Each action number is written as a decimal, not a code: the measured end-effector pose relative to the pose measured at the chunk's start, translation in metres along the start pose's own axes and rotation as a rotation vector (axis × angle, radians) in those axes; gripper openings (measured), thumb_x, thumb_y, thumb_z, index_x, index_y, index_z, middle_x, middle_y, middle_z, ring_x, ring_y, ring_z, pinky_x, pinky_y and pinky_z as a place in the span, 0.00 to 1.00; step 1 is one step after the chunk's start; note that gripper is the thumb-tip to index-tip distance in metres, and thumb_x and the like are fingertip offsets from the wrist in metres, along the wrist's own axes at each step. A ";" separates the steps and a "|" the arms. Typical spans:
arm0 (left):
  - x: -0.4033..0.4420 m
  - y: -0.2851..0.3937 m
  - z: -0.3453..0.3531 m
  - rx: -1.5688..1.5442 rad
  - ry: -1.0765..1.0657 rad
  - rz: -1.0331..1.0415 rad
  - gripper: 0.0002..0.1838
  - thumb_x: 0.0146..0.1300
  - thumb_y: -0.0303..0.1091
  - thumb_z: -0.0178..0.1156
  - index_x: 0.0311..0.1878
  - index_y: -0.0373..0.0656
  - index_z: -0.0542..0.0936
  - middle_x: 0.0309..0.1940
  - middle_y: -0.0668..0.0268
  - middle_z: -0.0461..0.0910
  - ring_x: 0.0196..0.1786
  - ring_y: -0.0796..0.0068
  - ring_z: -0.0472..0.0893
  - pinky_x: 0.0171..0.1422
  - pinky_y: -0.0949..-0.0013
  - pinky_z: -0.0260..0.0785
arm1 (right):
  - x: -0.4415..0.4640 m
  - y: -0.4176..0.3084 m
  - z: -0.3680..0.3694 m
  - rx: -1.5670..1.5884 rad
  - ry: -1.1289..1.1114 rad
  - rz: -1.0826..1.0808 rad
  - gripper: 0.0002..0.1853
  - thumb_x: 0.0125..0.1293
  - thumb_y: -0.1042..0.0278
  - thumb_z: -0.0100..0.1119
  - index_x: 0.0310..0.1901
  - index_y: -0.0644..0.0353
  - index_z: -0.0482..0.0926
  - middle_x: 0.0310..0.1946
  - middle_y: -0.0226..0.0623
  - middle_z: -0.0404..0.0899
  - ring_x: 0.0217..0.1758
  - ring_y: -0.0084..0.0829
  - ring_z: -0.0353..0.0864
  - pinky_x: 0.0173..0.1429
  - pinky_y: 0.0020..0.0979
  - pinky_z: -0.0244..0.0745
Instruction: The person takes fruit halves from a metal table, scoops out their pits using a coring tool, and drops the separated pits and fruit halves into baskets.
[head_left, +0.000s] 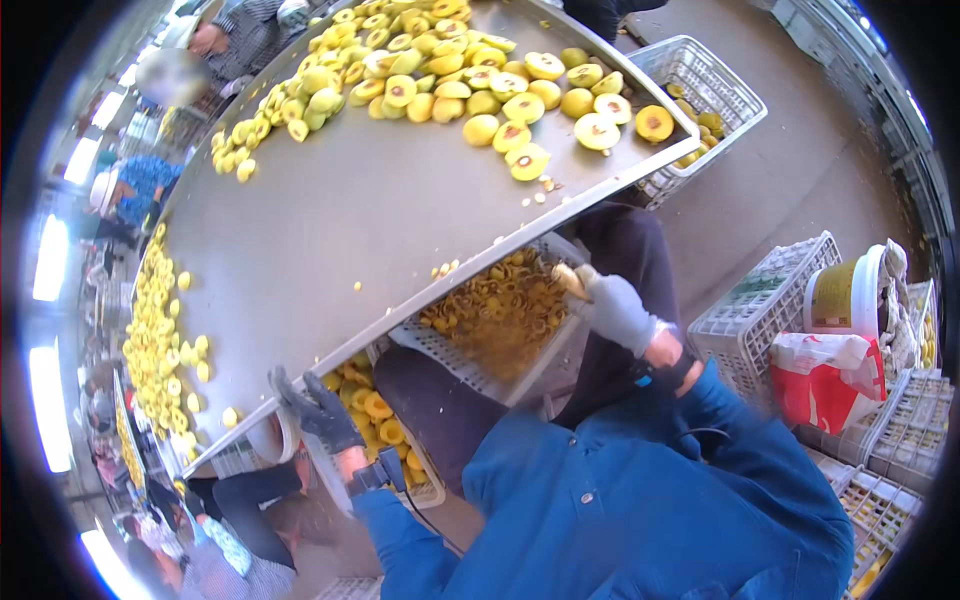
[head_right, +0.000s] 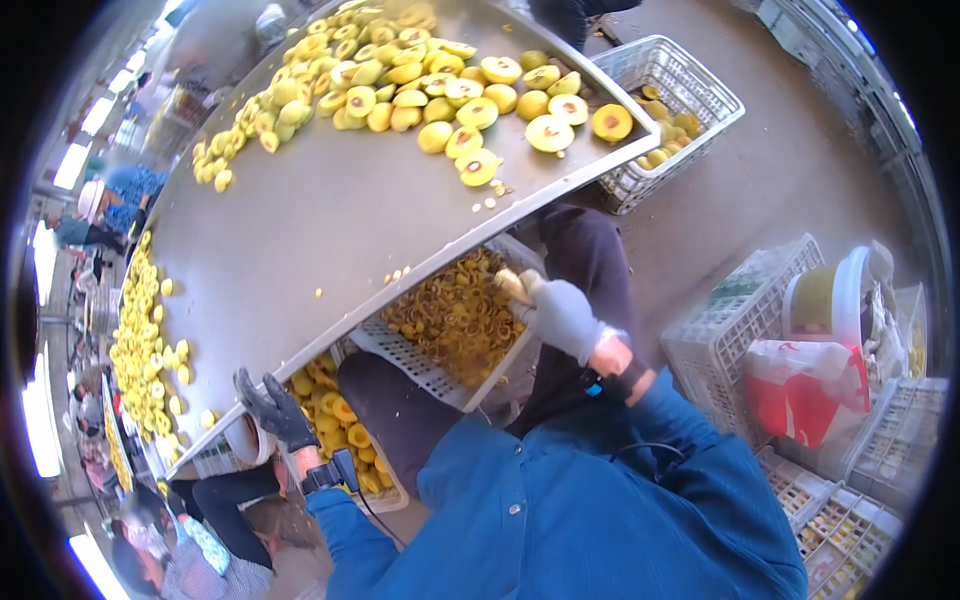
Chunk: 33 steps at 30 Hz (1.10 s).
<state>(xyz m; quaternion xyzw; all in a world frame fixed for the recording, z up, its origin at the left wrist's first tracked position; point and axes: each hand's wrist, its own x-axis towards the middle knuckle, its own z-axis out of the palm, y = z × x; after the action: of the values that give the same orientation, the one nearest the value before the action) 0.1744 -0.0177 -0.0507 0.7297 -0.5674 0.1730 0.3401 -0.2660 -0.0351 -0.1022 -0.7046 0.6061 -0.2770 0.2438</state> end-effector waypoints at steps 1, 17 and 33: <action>0.010 0.032 0.013 -0.135 -0.019 0.103 0.22 0.70 0.35 0.56 0.63 0.34 0.71 0.63 0.47 0.72 0.67 0.52 0.70 0.72 0.54 0.61 | -0.002 -0.002 -0.001 0.021 -0.020 0.017 0.14 0.59 0.60 0.66 0.39 0.56 0.74 0.23 0.51 0.77 0.30 0.54 0.81 0.34 0.49 0.73; 0.052 0.292 0.258 -0.891 -0.835 -0.012 0.22 0.58 0.33 0.69 0.52 0.33 0.77 0.43 0.56 0.84 0.44 0.67 0.83 0.51 0.65 0.76 | 0.012 -0.015 -0.061 0.644 0.036 0.355 0.16 0.64 0.62 0.62 0.47 0.63 0.75 0.26 0.51 0.80 0.30 0.46 0.84 0.36 0.38 0.76; -0.030 0.241 0.038 -1.552 -0.723 -0.868 0.39 0.58 0.29 0.68 0.69 0.30 0.61 0.59 0.49 0.73 0.60 0.56 0.75 0.65 0.60 0.68 | 0.051 -0.098 -0.053 0.177 0.063 -0.217 0.14 0.64 0.60 0.62 0.43 0.58 0.72 0.28 0.49 0.81 0.33 0.53 0.82 0.36 0.46 0.76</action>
<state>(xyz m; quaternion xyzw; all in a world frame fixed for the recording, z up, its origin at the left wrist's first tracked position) -0.0675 -0.0531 -0.0241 0.4569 -0.2748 -0.6277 0.5672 -0.2260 -0.0714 0.0075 -0.7328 0.5067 -0.3761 0.2546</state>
